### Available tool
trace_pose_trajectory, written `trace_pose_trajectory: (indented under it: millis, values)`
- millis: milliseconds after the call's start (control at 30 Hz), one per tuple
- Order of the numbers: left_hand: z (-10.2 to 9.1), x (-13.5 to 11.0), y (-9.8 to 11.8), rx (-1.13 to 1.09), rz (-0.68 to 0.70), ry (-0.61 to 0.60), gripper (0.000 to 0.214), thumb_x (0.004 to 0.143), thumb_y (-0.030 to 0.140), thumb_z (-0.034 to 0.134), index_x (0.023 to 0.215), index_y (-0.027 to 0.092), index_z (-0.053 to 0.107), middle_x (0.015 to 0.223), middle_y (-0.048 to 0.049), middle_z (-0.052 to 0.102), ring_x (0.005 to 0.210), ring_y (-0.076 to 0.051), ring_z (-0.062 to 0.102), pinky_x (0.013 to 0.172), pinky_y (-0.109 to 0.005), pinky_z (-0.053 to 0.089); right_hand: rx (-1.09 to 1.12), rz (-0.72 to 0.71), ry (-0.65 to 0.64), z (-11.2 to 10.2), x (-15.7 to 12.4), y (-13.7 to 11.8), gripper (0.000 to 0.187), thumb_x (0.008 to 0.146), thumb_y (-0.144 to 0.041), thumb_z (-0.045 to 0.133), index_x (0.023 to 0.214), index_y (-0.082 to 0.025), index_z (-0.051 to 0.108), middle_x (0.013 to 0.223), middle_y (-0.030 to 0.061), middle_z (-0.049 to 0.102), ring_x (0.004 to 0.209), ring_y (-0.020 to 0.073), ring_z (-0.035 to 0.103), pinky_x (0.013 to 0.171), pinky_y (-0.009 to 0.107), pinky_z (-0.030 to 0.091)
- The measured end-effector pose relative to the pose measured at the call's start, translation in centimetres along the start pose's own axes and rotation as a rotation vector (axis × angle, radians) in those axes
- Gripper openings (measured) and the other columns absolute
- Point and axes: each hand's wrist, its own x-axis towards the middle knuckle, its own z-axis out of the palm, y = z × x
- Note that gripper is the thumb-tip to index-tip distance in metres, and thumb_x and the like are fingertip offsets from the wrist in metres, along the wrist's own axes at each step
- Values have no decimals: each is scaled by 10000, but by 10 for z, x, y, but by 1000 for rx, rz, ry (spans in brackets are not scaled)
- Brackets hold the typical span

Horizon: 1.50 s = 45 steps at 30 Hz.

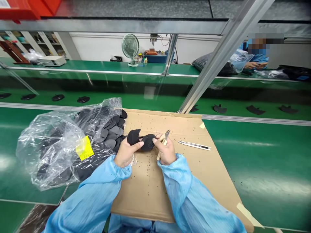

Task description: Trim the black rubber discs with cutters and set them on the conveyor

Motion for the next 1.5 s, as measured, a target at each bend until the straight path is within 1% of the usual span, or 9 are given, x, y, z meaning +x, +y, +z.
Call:
trace_pose_trajectory:
  millis: [167, 267, 367, 500, 667, 900, 1133, 1267, 1500]
  values:
    - [2, -3, 0, 95, -10, -114, 531, 625, 183, 775, 1122, 153, 592, 1125, -98, 637, 995, -199, 599, 886, -328, 466, 122, -57, 38, 9, -7, 4, 472, 697, -284, 689, 1129, -222, 508, 794, -13, 564, 711, 137, 561, 730, 298, 474]
    - [0, -1, 0, 144, -1, 50, 360, 657, 247, 756, 967, 123, 622, 864, -59, 673, 707, -135, 613, 654, -259, 490, -3, -106, -26, 9, -9, 1, 332, 730, -292, 662, 1034, -194, 570, 826, 14, 586, 748, 150, 563, 745, 294, 466]
    - [-4, 2, 2, 113, 44, 181, 284, 667, 265, 746, 870, 121, 609, 744, -22, 639, 603, -102, 571, 553, -222, 449, -168, -125, -86, 4, -8, -4, 179, 780, -332, 612, 878, -185, 586, 729, -4, 561, 657, 132, 522, 663, 265, 447]
    - [-5, 2, 4, 164, 46, 155, 302, 654, 254, 752, 893, 117, 628, 763, -28, 646, 617, -110, 576, 561, -229, 462, -345, -140, -140, -5, -4, -9, 197, 798, -359, 591, 887, -184, 600, 727, 1, 578, 659, 139, 527, 658, 264, 444]
    - [-3, 1, 2, 157, 15, 150, 388, 636, 255, 764, 981, 126, 641, 903, -64, 676, 766, -166, 623, 638, -268, 508, -377, -43, -338, -10, -2, -10, 177, 765, -322, 611, 860, -176, 638, 756, 16, 628, 694, 158, 563, 674, 273, 454]
    - [3, -2, 2, 175, 88, -24, 445, 670, 239, 740, 1085, 122, 629, 1151, -126, 629, 1086, -253, 566, 966, -412, 439, -287, -111, -45, 4, -10, -4, 201, 747, -352, 632, 771, -189, 516, 624, -45, 459, 568, 106, 414, 565, 230, 380]
    - [2, -2, 0, 208, 114, 6, 430, 681, 270, 736, 1081, 146, 639, 1156, -105, 632, 1085, -241, 570, 979, -403, 427, -245, -107, -114, 3, -10, -4, 244, 775, -408, 614, 764, -194, 498, 630, -44, 438, 565, 107, 398, 563, 233, 370]
    - [2, -4, 4, 325, 128, -63, 372, 711, 274, 712, 1050, 129, 660, 1118, -114, 645, 1057, -238, 584, 973, -383, 431, -380, -148, -106, 4, -12, -3, 231, 789, -395, 609, 757, -192, 503, 617, -47, 431, 566, 107, 395, 570, 237, 361]
    - [-5, -3, -3, 313, 112, -9, 278, 719, 268, 709, 962, 137, 682, 1008, -100, 679, 950, -235, 618, 889, -383, 481, -465, -226, -74, 8, -19, -5, 213, 796, -391, 608, 823, -186, 558, 686, -13, 527, 617, 129, 477, 619, 258, 410]
